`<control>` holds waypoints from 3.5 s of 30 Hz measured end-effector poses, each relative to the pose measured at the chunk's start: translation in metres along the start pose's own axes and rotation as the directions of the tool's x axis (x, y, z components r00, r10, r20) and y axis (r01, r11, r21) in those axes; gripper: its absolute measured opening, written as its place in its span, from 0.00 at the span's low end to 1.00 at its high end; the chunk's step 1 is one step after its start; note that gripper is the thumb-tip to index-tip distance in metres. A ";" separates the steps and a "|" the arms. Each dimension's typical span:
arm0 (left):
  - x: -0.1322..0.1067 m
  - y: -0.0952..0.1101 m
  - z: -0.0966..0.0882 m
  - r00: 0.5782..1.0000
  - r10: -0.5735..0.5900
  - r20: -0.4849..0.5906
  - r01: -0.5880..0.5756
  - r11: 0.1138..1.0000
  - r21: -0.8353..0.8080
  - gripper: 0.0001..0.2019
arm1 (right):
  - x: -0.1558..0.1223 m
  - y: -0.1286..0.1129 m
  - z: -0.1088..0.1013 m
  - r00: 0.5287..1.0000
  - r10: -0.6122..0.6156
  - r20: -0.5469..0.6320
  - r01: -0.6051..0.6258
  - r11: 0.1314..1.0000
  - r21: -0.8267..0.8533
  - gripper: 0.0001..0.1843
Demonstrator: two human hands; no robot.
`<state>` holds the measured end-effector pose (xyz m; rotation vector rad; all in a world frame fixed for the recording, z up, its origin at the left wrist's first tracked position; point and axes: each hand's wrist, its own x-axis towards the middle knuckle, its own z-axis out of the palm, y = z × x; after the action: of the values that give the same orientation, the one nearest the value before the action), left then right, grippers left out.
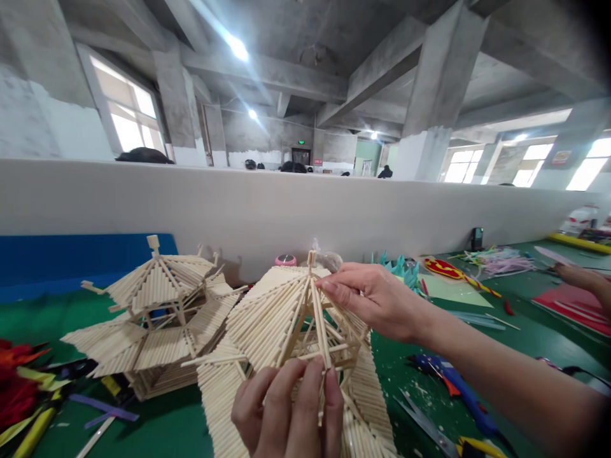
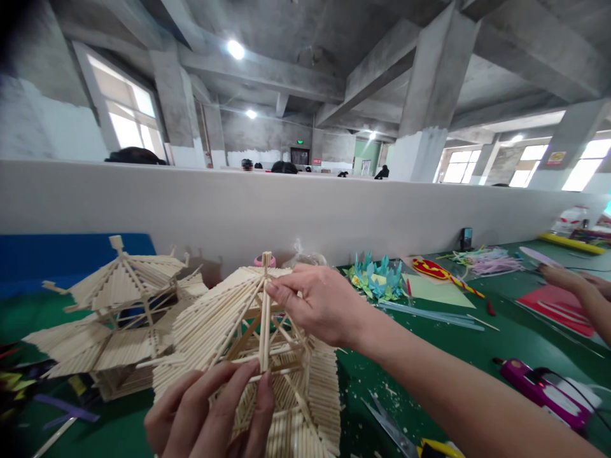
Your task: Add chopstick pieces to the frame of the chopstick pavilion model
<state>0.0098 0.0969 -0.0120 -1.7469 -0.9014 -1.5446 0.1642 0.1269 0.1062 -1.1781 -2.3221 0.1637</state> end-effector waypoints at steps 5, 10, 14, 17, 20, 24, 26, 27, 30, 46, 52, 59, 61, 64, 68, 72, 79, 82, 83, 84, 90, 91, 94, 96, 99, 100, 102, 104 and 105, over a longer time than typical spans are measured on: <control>0.000 0.003 0.000 0.999 -0.049 -0.017 0.049 0.999 -0.007 0.13 | -0.002 -0.001 -0.001 1.000 0.007 -0.010 -0.007 1.000 0.011 0.20; -0.003 -0.001 0.000 0.999 0.003 0.036 -0.003 1.000 -0.008 0.12 | -0.001 0.001 0.000 1.000 -0.004 -0.011 0.004 1.000 0.013 0.20; -0.003 -0.002 0.001 1.000 0.011 0.020 -0.011 1.000 0.007 0.12 | 0.000 0.002 0.002 1.000 -0.018 -0.017 0.019 1.000 0.012 0.20; -0.003 -0.003 0.002 1.000 0.029 0.011 -0.029 1.000 0.013 0.12 | 0.001 0.002 0.003 1.000 -0.024 -0.018 0.024 1.000 0.013 0.20; -0.002 -0.003 0.002 1.000 0.029 -0.004 -0.029 0.999 0.013 0.13 | 0.000 0.003 0.003 0.999 -0.026 -0.019 0.026 1.000 0.010 0.20; 0.001 -0.002 0.002 1.000 0.017 -0.026 -0.016 1.000 0.011 0.13 | -0.001 0.003 0.002 1.000 -0.025 -0.009 0.025 1.000 0.011 0.20; 0.003 -0.002 0.002 1.000 0.007 -0.028 -0.006 1.000 0.014 0.12 | -0.001 0.003 0.002 1.000 -0.021 -0.008 0.022 1.000 0.011 0.20; 0.003 -0.002 0.002 1.000 0.005 -0.023 -0.005 1.000 0.017 0.12 | -0.001 0.003 0.002 1.000 -0.020 -0.007 0.020 1.000 0.012 0.21; 0.004 -0.002 0.001 0.999 0.038 0.004 -0.038 0.999 0.028 0.14 | 0.000 0.002 0.002 1.000 -0.025 -0.008 0.025 1.000 0.015 0.21; 0.004 -0.003 0.000 0.999 0.054 -0.001 -0.054 0.998 0.034 0.13 | 0.000 0.001 0.001 1.000 -0.021 -0.013 0.021 0.999 0.024 0.20; 0.007 -0.001 0.002 0.999 0.024 -0.023 -0.023 0.999 0.035 0.12 | 0.001 0.002 0.002 1.000 -0.024 -0.017 0.024 1.000 0.016 0.20; 0.005 0.002 0.002 0.999 -0.041 -0.030 0.041 0.999 0.011 0.12 | -0.001 0.002 0.003 0.999 -0.033 -0.029 0.034 0.999 0.018 0.20; 0.003 0.002 0.002 0.999 -0.038 -0.030 0.038 0.999 -0.005 0.12 | -0.001 0.002 0.002 0.999 -0.038 -0.032 0.039 0.999 0.021 0.20; 0.000 0.001 0.001 1.000 -0.026 -0.009 0.026 1.000 -0.001 0.13 | 0.000 0.003 0.002 0.999 -0.035 -0.042 0.036 0.999 0.031 0.20; -0.001 -0.001 0.000 1.000 -0.008 -0.015 0.008 1.000 0.018 0.13 | 0.002 0.005 0.002 0.998 -0.029 -0.051 0.031 0.999 0.044 0.21; -0.001 -0.002 0.000 1.000 0.014 0.002 -0.014 1.000 0.012 0.14 | 0.003 0.005 0.003 0.999 -0.028 -0.046 0.030 0.999 0.042 0.21; 0.006 0.003 -0.001 0.998 -0.059 -0.005 0.059 0.998 0.017 0.12 | 0.003 0.005 0.004 0.999 -0.031 -0.035 0.032 0.998 0.044 0.20; 0.007 0.004 -0.001 0.999 -0.038 0.000 0.038 0.999 0.008 0.12 | 0.003 0.005 0.005 0.999 -0.032 -0.034 0.033 0.999 0.043 0.20; 0.007 0.003 -0.001 0.999 -0.036 -0.002 0.036 0.999 0.007 0.12 | 0.002 0.005 0.005 0.999 -0.033 -0.034 0.034 0.999 0.043 0.20; 0.006 0.003 -0.001 0.999 -0.032 -0.004 0.032 0.999 0.004 0.12 | 0.002 0.006 0.005 0.999 -0.033 -0.034 0.035 0.998 0.043 0.20; 0.006 0.005 -0.001 0.998 -0.069 -0.007 0.069 0.998 0.005 0.12 | 0.001 0.005 0.004 0.999 -0.031 -0.042 0.033 0.998 0.047 0.20; 0.007 0.006 -0.001 0.997 -0.072 -0.007 0.073 0.997 0.005 0.12 | 0.001 0.005 0.004 0.999 -0.030 -0.042 0.032 0.998 0.049 0.20; 0.009 0.008 0.000 0.996 -0.091 -0.020 0.091 0.996 0.000 0.12 | 0.001 0.004 0.002 0.999 -0.029 -0.042 0.031 0.998 0.061 0.20; 0.008 0.008 0.000 0.995 -0.097 -0.016 0.097 0.995 -0.002 0.12 | -0.001 0.004 -0.001 0.998 -0.020 -0.058 0.025 0.996 0.085 0.19; 0.005 0.006 -0.001 0.996 -0.083 0.038 0.083 0.997 -0.001 0.13 | -0.014 0.011 -0.007 0.984 0.073 -0.161 -0.046 0.985 0.165 0.16; 0.004 0.004 -0.002 0.996 -0.063 0.060 0.064 0.998 -0.003 0.14 | -0.022 0.016 -0.007 0.966 0.144 -0.216 -0.104 0.977 0.187 0.15; 0.003 0.003 -0.004 0.996 -0.034 0.088 0.035 0.999 -0.008 0.14 | -0.045 0.032 -0.006 0.895 0.311 -0.320 -0.255 0.945 0.205 0.14; 0.004 0.003 -0.004 0.995 -0.039 0.086 0.040 0.999 -0.002 0.14 | -0.076 0.054 0.000 0.824 0.426 -0.373 -0.373 0.904 0.208 0.14; 0.005 0.004 -0.004 0.995 -0.054 0.085 0.054 0.999 0.006 0.14 | -0.094 0.066 0.005 0.789 0.475 -0.390 -0.430 0.880 0.203 0.14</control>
<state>0.0112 0.0912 -0.0061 -1.8109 -0.9999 -1.5115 0.2544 0.0947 0.0421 -1.5282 -1.5999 0.1709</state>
